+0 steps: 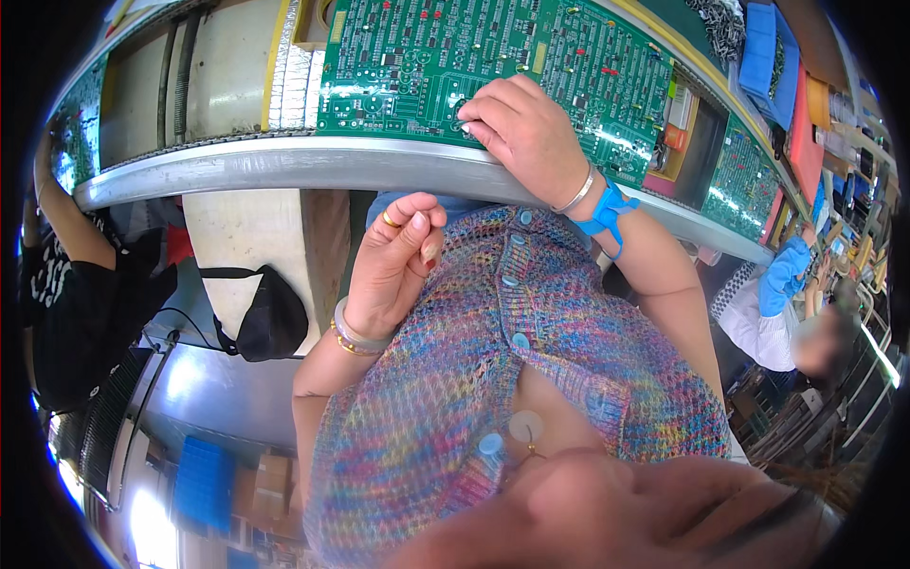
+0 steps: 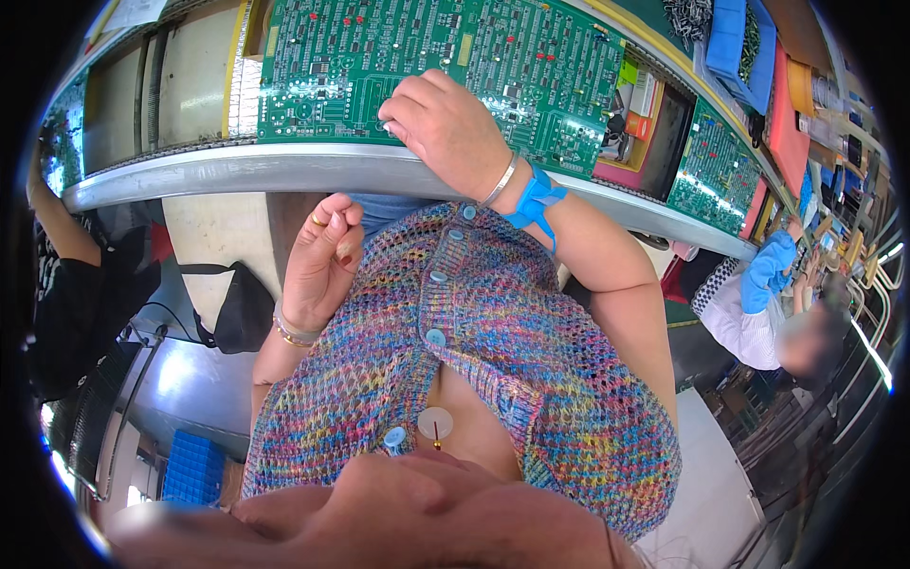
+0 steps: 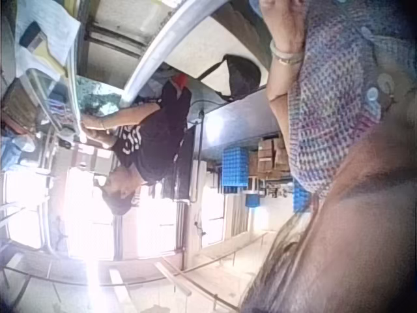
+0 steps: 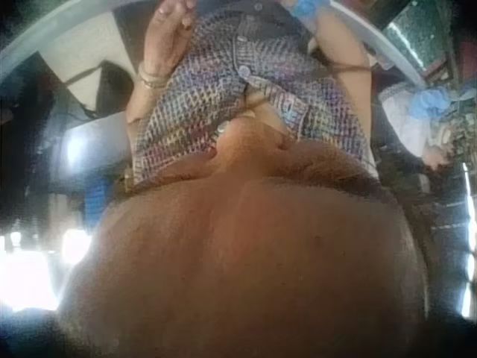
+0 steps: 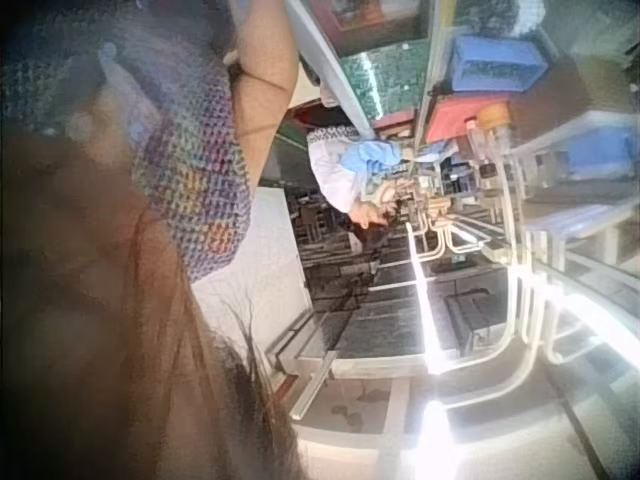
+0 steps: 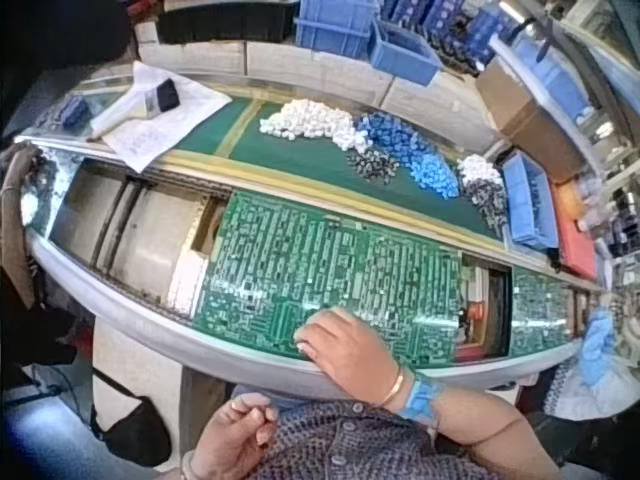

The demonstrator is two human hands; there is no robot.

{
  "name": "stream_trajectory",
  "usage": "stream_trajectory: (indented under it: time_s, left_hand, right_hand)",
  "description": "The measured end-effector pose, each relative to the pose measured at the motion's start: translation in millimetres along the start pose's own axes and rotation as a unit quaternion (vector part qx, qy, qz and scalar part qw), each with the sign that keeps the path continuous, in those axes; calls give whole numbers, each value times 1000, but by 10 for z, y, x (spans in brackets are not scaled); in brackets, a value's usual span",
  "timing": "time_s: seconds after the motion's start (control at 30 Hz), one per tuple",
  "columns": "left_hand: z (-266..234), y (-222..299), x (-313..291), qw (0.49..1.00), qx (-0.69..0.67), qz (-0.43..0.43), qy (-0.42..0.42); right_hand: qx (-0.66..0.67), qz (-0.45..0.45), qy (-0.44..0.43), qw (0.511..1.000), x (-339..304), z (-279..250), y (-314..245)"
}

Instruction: Assemble electronic components onto printed circuit boards.

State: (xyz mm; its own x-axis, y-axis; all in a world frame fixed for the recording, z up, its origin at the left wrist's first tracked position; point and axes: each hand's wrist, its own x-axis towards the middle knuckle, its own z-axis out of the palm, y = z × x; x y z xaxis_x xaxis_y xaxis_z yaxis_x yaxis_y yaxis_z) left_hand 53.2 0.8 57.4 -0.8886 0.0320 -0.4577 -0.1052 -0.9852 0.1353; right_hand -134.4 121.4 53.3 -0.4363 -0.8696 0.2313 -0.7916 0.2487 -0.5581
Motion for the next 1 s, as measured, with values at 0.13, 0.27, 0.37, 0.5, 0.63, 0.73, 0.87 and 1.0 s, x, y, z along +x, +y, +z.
stream_trajectory:
  time_s: [0.13, 0.27, 0.37, 0.5, 0.63, 0.73, 0.87, 1.0]
  left_hand:
    - [216, 34, 4, 981, 106, -19, 158]
    - [61, 13, -9, 990, 123, 6, 75]
    - [29, 21, 3, 988, 149, 31, 16]
    - [99, 32, 35, 970, 235, 42, 36]
    - [123, 28, 89, 942, 325, 85, 28]
    - [171, 62, 107, 933, 347, 91, 19]
    - [255, 119, 141, 905, 406, 128, 1]
    - [376, 175, 160, 888, 431, 158, 11]
  right_hand:
    - [-4, 5, -8, 1000, 6, -20, -23]
    - [-16, -22, -7, 1000, 10, -18, -22]
    - [-38, -45, -12, 998, 9, -22, -24]
    - [-76, -86, -17, 993, 5, -13, 4]
    - [-103, -88, -59, 989, 26, -46, -51]
    - [-25, -48, -56, 997, 37, -169, -141]
    - [201, -23, -58, 978, 90, -243, -327]
    - [234, -29, -97, 967, 219, -337, -367]
